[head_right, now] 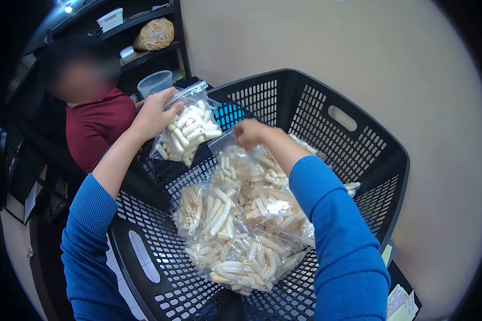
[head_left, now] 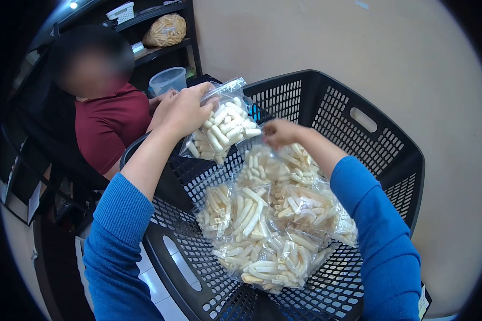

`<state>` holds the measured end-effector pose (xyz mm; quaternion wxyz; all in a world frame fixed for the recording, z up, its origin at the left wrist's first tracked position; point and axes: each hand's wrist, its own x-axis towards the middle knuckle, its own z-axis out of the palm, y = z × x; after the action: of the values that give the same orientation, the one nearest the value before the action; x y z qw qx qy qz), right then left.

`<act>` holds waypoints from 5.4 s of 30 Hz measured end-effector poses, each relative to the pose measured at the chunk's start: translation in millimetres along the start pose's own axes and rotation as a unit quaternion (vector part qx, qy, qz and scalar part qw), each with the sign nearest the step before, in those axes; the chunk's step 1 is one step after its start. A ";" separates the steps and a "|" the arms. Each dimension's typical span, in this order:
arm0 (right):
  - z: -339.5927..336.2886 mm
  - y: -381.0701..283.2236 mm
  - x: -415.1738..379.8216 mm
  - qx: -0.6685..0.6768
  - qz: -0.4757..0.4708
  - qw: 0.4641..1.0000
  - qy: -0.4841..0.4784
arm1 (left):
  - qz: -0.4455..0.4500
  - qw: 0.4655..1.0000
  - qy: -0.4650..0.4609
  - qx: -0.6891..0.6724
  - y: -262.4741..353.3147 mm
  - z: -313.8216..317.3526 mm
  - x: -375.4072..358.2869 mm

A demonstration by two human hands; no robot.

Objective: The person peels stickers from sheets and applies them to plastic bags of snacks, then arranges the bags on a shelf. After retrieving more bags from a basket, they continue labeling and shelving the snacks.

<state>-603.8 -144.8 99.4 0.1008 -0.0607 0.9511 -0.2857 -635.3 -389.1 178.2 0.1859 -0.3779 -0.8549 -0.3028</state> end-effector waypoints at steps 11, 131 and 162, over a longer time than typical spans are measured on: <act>-78.6 -72.0 -22.6 -0.162 -0.104 0.977 0.092 | 0.070 0.954 -0.259 -0.131 9.8 -4.9 -7.4; 28.0 65.8 -25.4 0.150 0.225 0.957 -0.101 | -0.042 0.968 -0.140 -0.203 -8.3 -9.6 -3.6; 55.0 3.7 1.2 -0.342 -0.282 0.851 0.281 | -0.075 0.958 -0.148 -0.235 -10.5 -10.3 -2.4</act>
<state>-592.8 -171.1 52.3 -0.2825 -0.2737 0.9187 0.0366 -640.8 -402.8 180.6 -0.0596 -0.3865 -0.8035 -0.4488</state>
